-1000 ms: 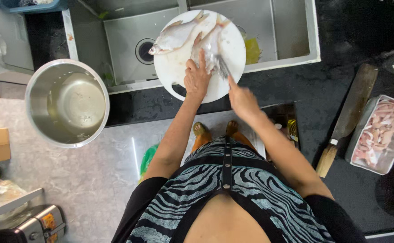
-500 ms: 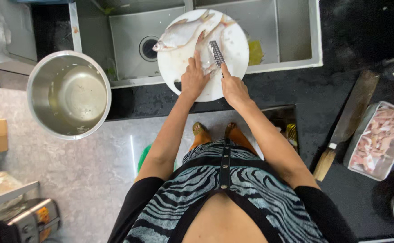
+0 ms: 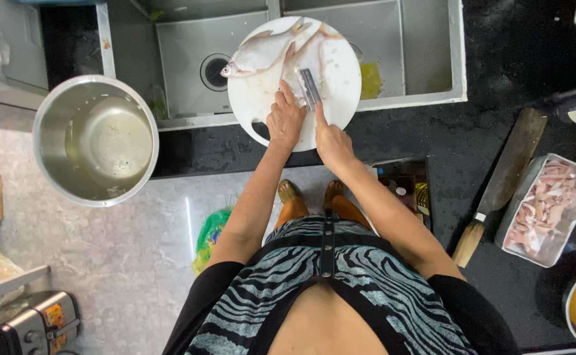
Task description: The person removes two whole fish from a plastic bag and places them on a cutting board. They then use a metal fish scaler to scrape the scales off both fish over the sink.
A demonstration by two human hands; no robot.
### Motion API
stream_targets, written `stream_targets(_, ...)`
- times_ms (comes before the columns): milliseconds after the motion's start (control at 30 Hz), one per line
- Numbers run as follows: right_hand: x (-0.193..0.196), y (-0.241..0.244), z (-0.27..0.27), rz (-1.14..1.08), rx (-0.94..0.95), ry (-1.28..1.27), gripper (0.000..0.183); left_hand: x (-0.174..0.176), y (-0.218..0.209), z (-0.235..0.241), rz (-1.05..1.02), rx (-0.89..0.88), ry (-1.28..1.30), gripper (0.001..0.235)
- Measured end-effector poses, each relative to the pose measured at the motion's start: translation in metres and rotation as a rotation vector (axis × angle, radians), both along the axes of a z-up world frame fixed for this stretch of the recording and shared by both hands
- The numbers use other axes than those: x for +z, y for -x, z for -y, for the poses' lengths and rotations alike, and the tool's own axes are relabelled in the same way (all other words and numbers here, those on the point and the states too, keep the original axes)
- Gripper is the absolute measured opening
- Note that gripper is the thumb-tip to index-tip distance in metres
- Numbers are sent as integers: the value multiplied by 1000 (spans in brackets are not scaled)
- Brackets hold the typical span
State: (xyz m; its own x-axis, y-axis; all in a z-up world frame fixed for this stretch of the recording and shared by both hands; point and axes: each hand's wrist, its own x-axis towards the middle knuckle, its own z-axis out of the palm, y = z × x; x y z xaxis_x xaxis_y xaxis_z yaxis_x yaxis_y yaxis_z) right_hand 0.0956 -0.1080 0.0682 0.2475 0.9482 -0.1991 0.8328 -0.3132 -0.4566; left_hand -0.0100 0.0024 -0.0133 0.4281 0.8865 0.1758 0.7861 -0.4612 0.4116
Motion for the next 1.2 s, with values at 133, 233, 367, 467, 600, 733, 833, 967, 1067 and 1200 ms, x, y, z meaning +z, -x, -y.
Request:
stream_targets(133, -16, 18, 48, 11, -13, 28, 62, -7, 3, 11, -3, 23, -6, 98)
stream_targets(233, -7, 10, 56, 0, 8, 26, 63, -6, 0, 10, 30, 28, -31, 92)
stream_targets(367, 16, -17, 11, 69, 23, -84, 53, -6, 0, 9, -13, 49, -69, 86)
stream_targets(467, 13, -33, -30, 110, -39, -47, 59, -7, 2, 15, 14, 40, -45, 91)
stream_targets(600, -1, -17, -28, 125, 6, -37, 68, -6, 2, 7, 56, 42, -73, 93)
stream_targets(733, 13, -7, 4, 160, 44, 123, 63, -9, -2, 6, 71, 49, -21, 91)
stream_targets(833, 25, -20, -11, 148, 6, 105, 58, -14, 3, 13, 60, 47, -87, 89)
stream_targets(967, 24, -39, -50, 247, 43, 124, 63, -13, -4, 9, 39, 61, -67, 86)
stream_targets(1067, 19, -43, -52, 269, 128, 192, 63, -16, -3, 12, 31, 88, -89, 83)
stream_targets(1200, 23, -61, -64, 274, 120, 218, 55, -22, -8, 9, 61, 108, -176, 84)
